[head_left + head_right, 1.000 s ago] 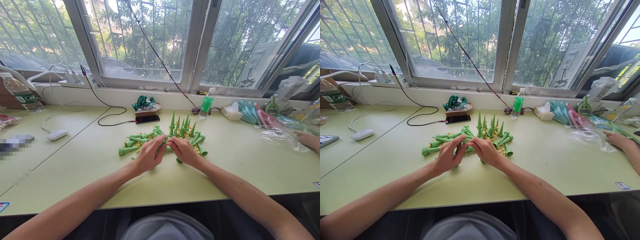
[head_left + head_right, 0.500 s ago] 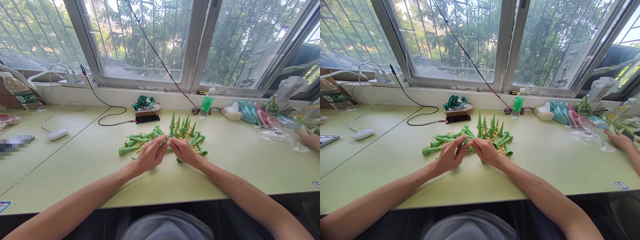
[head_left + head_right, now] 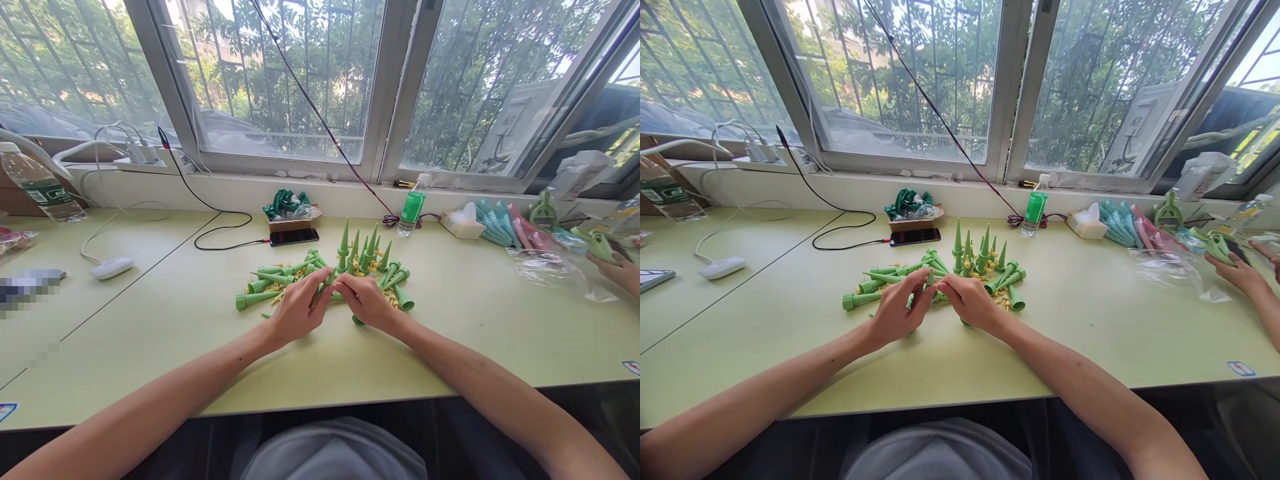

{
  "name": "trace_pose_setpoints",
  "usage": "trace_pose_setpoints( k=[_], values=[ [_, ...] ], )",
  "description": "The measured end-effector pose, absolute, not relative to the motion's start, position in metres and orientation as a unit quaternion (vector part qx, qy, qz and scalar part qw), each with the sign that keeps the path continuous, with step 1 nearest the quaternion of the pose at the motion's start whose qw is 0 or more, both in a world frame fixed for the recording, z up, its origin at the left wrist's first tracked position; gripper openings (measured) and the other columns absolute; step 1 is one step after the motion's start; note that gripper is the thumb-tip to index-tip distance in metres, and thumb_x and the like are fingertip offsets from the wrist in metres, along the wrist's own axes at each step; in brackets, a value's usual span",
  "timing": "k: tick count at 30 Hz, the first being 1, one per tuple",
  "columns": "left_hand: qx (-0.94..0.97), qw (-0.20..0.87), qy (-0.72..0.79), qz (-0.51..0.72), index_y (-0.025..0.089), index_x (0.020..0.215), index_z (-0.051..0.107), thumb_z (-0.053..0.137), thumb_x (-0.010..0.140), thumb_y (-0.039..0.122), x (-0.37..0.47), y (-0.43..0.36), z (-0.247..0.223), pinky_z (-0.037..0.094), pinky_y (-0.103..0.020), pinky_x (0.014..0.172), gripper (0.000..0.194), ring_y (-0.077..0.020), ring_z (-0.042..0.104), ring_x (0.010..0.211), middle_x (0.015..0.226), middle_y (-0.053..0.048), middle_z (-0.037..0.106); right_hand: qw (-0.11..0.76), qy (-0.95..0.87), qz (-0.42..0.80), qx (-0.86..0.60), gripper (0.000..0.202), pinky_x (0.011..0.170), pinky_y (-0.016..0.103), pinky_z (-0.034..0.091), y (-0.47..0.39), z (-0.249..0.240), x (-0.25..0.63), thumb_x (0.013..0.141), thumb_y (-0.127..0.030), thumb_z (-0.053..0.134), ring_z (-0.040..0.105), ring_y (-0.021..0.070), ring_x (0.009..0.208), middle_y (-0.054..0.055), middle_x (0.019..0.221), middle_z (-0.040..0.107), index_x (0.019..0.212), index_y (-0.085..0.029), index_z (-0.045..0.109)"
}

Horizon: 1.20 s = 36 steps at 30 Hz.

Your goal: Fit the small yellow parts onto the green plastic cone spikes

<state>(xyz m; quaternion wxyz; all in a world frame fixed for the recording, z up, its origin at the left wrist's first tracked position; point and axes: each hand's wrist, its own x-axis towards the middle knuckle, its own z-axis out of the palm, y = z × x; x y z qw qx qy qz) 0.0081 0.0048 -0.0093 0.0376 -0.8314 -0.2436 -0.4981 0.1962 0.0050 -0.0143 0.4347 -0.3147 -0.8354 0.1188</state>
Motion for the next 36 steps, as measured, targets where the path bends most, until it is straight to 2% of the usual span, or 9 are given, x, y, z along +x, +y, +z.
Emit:
trace_pose_setpoints(
  k=[26,36],
  values=[
    [-0.836,0.007,-0.278,-0.473,0.02,0.124,0.048,0.051,0.094,0.019,0.0072,0.0053,-0.0121,0.04,-0.019,0.053,0.03,-0.0067,0.044,0.048,0.075,0.002,0.062,0.416,-0.836,0.135,-0.332,0.036,0.055,0.022,0.034,0.005,-0.0142,0.1951,0.103,-0.038,0.036,0.039,0.0097,0.053,-0.003,0.06,0.047,0.075,-0.019,0.048],
    [-0.837,0.0,-0.271,-0.475,0.021,0.122,0.047,0.052,0.094,0.018,0.0075,0.0059,-0.0124,0.036,-0.017,0.05,0.028,-0.0059,0.04,0.049,0.073,0.004,0.055,0.415,-0.833,0.15,-0.333,0.034,0.056,0.022,0.033,0.0042,-0.0149,0.1949,0.103,-0.035,0.037,0.039,0.0091,0.053,-0.004,0.06,0.046,0.074,-0.019,0.046]
  ],
)
